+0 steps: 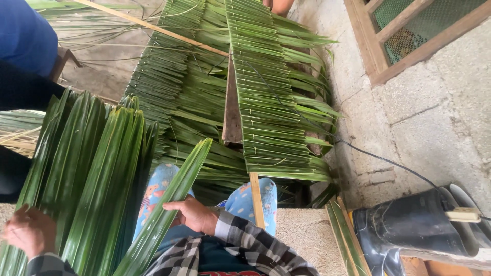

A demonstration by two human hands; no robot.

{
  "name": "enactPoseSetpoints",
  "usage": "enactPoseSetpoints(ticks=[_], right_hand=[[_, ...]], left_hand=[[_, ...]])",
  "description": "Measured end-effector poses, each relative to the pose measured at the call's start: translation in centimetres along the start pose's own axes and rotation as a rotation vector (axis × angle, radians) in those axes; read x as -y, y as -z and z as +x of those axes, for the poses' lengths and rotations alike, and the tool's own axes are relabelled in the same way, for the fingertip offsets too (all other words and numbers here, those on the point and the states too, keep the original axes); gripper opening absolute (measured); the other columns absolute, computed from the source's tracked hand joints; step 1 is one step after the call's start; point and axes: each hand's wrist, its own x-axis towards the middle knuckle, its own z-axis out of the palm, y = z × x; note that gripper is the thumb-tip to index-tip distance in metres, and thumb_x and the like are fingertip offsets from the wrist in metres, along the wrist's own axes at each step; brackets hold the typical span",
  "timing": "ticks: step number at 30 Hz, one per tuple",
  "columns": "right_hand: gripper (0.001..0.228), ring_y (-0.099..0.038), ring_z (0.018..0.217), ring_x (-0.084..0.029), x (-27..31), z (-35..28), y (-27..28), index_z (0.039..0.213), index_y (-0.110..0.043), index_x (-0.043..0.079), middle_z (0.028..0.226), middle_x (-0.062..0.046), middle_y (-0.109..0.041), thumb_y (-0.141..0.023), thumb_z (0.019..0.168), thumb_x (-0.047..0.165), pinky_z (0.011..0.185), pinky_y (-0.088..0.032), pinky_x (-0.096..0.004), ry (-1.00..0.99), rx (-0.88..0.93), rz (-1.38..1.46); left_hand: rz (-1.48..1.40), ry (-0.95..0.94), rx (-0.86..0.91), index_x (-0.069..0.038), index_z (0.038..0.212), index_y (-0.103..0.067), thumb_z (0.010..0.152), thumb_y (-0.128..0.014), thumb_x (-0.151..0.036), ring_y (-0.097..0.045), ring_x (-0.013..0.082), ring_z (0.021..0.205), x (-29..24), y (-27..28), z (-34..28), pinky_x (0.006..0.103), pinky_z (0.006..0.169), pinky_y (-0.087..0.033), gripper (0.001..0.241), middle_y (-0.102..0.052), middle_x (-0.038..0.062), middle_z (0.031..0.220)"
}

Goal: Weaving palm leaves onto a wooden frame to create thatch panels

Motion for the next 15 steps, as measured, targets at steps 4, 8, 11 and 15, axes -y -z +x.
enactPoseSetpoints(ticks=[4,8,11,15], right_hand=[[0.05,-0.061,0.121,-0.04,0.6,-0.4,-0.7,0.153,-0.049,0.009,0.131,-0.022,-0.064,-0.054,0.104,0.013,0.093,-0.058,-0.048,0.076,0.011,-0.03],[0.051,-0.06,0.13,-0.033,0.9,-0.3,-1.0,0.148,-0.052,0.009,0.132,-0.024,-0.063,-0.059,0.099,0.018,0.098,-0.054,-0.056,0.141,-0.018,0.074],[0.055,-0.067,0.111,-0.035,0.3,0.2,-0.3,0.151,-0.048,0.004,0.128,-0.019,-0.067,-0.061,0.1,0.021,0.087,-0.057,-0.051,0.151,-0.003,0.094],[0.053,-0.067,0.111,-0.03,0.8,0.2,-0.7,0.148,-0.052,0.004,0.128,-0.021,-0.067,-0.06,0.099,0.019,0.087,-0.058,-0.046,0.105,-0.055,0.096]], left_hand=[[0.635,-0.151,0.05,-0.026,0.09,-0.07,0.121,-0.062,-0.066,-0.068,0.0024,0.076,4.1,-0.2,-0.2,0.0188,0.081,-0.053,0.051,-0.071,-0.01,0.077],[0.181,0.075,-0.069,0.007,0.142,-0.076,0.116,-0.074,-0.027,-0.078,0.0401,0.077,7.7,-1.2,-1.6,0.0498,0.049,-0.063,0.043,-0.08,0.025,0.089],[0.677,-0.281,0.085,-0.029,0.108,-0.08,0.09,-0.07,-0.07,-0.079,0.022,0.091,9.7,-0.2,-1.6,0.0274,0.058,-0.064,0.045,-0.077,0.014,0.129],[0.012,0.354,0.264,0.006,0.09,-0.072,0.112,-0.069,-0.037,-0.066,0.0522,0.066,7.2,2.6,-0.5,0.0584,0.053,-0.048,0.049,-0.066,0.033,0.072]])
